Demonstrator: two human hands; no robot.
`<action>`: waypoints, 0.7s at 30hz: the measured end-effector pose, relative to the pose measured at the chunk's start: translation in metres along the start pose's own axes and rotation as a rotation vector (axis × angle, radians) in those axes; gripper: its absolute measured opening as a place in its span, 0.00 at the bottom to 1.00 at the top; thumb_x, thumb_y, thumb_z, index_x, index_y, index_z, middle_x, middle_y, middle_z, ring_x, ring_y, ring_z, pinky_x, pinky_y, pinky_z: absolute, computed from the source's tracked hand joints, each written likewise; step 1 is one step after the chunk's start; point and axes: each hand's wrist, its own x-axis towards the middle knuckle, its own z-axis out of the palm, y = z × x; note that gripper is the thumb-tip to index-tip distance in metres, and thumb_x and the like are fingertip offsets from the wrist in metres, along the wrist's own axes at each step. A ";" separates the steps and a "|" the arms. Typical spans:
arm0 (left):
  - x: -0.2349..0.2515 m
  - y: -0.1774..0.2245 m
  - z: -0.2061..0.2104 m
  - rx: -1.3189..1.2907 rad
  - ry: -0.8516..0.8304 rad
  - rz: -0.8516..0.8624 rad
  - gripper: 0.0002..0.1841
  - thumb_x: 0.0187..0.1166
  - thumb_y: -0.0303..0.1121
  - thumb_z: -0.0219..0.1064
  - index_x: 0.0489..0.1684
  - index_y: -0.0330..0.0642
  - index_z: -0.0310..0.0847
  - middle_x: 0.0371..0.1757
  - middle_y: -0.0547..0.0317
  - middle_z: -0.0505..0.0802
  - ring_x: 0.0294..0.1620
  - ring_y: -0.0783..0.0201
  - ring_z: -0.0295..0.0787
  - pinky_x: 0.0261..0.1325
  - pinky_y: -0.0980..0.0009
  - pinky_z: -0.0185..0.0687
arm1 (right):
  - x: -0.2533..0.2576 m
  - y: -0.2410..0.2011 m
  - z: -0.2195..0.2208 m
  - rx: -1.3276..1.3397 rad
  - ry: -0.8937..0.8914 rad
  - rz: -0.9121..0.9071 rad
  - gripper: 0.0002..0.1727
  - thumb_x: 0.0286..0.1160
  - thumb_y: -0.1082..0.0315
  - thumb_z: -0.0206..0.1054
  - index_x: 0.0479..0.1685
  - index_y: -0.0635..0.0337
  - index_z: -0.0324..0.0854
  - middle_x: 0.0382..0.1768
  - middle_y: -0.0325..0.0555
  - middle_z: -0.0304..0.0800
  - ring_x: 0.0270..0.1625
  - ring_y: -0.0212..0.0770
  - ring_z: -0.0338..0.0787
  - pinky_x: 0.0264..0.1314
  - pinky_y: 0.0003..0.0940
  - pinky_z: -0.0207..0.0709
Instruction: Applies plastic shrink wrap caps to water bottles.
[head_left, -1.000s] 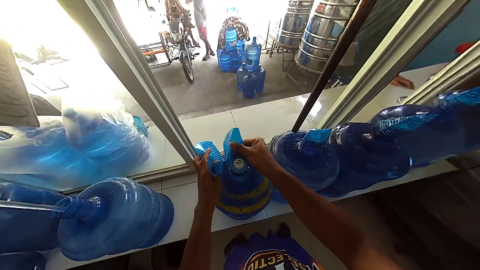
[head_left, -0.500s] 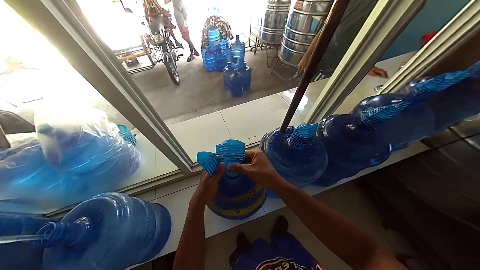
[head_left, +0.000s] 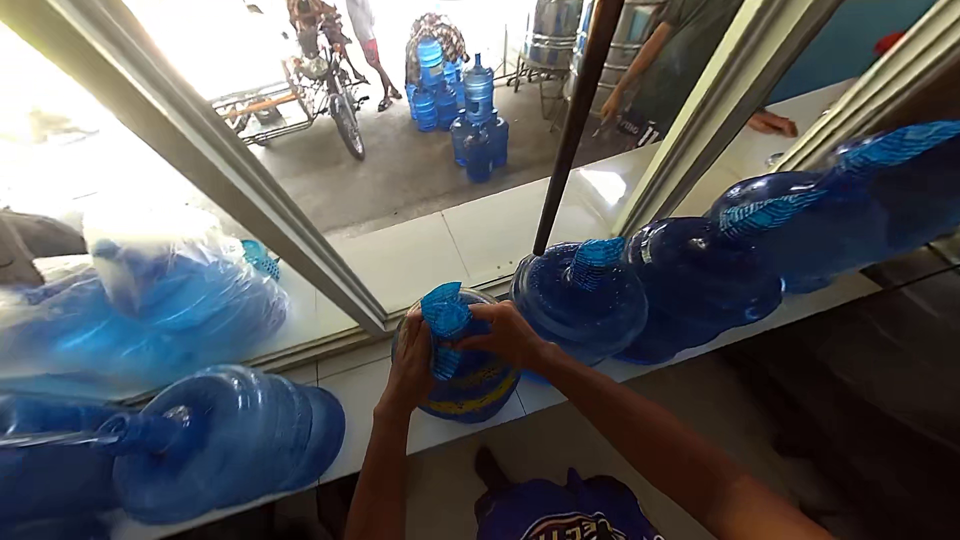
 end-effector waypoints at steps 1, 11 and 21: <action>-0.005 0.002 0.000 0.025 -0.011 -0.040 0.25 0.81 0.33 0.64 0.76 0.32 0.75 0.82 0.38 0.76 0.86 0.46 0.67 0.88 0.48 0.63 | -0.005 0.003 0.000 -0.015 -0.021 0.015 0.25 0.66 0.50 0.81 0.60 0.53 0.91 0.60 0.41 0.94 0.67 0.34 0.89 0.74 0.41 0.81; -0.090 0.185 0.120 -0.514 0.500 -0.068 0.21 0.86 0.50 0.63 0.69 0.49 0.84 0.70 0.63 0.89 0.75 0.64 0.79 0.82 0.60 0.71 | -0.221 0.045 -0.132 0.354 -0.119 0.092 0.42 0.71 0.37 0.73 0.76 0.60 0.77 0.60 0.47 0.93 0.60 0.46 0.92 0.63 0.44 0.88; -0.021 0.342 0.386 -0.745 -0.248 -0.074 0.17 0.78 0.29 0.72 0.60 0.32 0.76 0.58 0.48 0.87 0.59 0.60 0.86 0.61 0.63 0.87 | -0.420 0.093 -0.294 0.605 0.655 0.495 0.10 0.69 0.65 0.77 0.44 0.57 0.87 0.37 0.41 0.94 0.38 0.36 0.94 0.43 0.36 0.92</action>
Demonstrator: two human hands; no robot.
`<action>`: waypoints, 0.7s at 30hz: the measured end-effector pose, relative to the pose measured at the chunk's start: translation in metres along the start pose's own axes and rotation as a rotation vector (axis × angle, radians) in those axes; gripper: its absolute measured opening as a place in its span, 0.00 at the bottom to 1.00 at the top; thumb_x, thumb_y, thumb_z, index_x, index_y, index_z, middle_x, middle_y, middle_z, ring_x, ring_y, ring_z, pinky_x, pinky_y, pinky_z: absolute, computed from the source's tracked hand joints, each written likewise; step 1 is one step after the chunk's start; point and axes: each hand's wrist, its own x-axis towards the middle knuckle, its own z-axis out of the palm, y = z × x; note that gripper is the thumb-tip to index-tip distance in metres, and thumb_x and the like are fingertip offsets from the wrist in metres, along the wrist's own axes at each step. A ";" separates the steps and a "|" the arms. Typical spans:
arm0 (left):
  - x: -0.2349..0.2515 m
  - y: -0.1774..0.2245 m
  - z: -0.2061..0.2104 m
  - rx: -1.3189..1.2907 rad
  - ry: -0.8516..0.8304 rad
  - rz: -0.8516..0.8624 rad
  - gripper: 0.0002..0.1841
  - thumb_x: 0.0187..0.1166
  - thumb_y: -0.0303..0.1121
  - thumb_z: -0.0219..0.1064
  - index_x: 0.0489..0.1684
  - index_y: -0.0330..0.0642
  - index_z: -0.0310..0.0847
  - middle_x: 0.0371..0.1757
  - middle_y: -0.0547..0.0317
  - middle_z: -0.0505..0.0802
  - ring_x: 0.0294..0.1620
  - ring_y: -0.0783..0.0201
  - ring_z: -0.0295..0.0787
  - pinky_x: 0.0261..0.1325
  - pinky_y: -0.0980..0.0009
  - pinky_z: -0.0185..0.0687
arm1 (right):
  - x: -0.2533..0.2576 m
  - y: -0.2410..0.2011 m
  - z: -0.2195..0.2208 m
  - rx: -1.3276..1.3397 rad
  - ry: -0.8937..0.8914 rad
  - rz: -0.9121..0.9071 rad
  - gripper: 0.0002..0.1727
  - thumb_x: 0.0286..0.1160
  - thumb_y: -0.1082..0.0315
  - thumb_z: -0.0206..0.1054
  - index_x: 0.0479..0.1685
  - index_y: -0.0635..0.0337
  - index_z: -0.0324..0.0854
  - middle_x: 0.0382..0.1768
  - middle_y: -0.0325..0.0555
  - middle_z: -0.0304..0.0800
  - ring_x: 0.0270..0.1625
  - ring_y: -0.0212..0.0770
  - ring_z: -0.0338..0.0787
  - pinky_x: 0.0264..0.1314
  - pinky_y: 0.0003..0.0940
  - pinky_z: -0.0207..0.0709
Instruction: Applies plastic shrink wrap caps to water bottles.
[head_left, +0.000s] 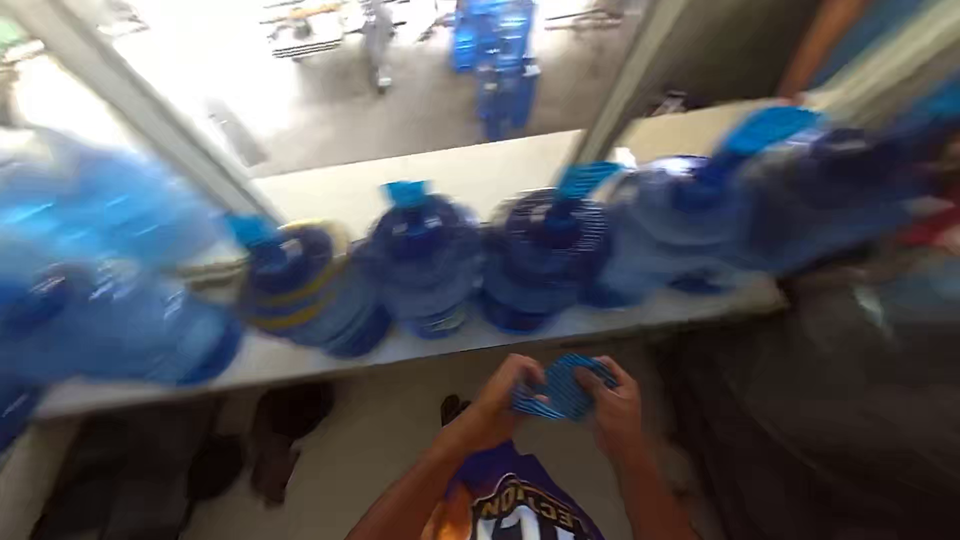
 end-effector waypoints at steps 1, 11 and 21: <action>0.017 -0.004 0.016 0.080 0.053 -0.042 0.19 0.75 0.32 0.75 0.57 0.33 0.76 0.51 0.51 0.87 0.49 0.63 0.87 0.53 0.64 0.88 | 0.006 -0.005 -0.021 -0.012 0.101 -0.016 0.10 0.70 0.67 0.76 0.46 0.60 0.87 0.38 0.43 0.94 0.39 0.38 0.94 0.43 0.38 0.93; 0.212 -0.031 0.187 0.545 -0.248 -0.196 0.33 0.66 0.32 0.78 0.69 0.27 0.69 0.57 0.38 0.87 0.54 0.49 0.90 0.56 0.49 0.90 | 0.056 -0.040 -0.155 -0.073 0.312 -0.109 0.44 0.61 0.33 0.78 0.66 0.64 0.81 0.54 0.45 0.93 0.54 0.37 0.93 0.55 0.37 0.91; 0.412 -0.044 0.291 0.236 -0.443 0.046 0.61 0.50 0.49 0.91 0.87 0.35 0.53 0.67 0.42 0.81 0.55 0.57 0.87 0.50 0.62 0.89 | 0.161 -0.057 -0.367 0.332 1.153 0.066 0.21 0.79 0.69 0.69 0.67 0.70 0.75 0.51 0.55 0.92 0.51 0.45 0.94 0.54 0.43 0.92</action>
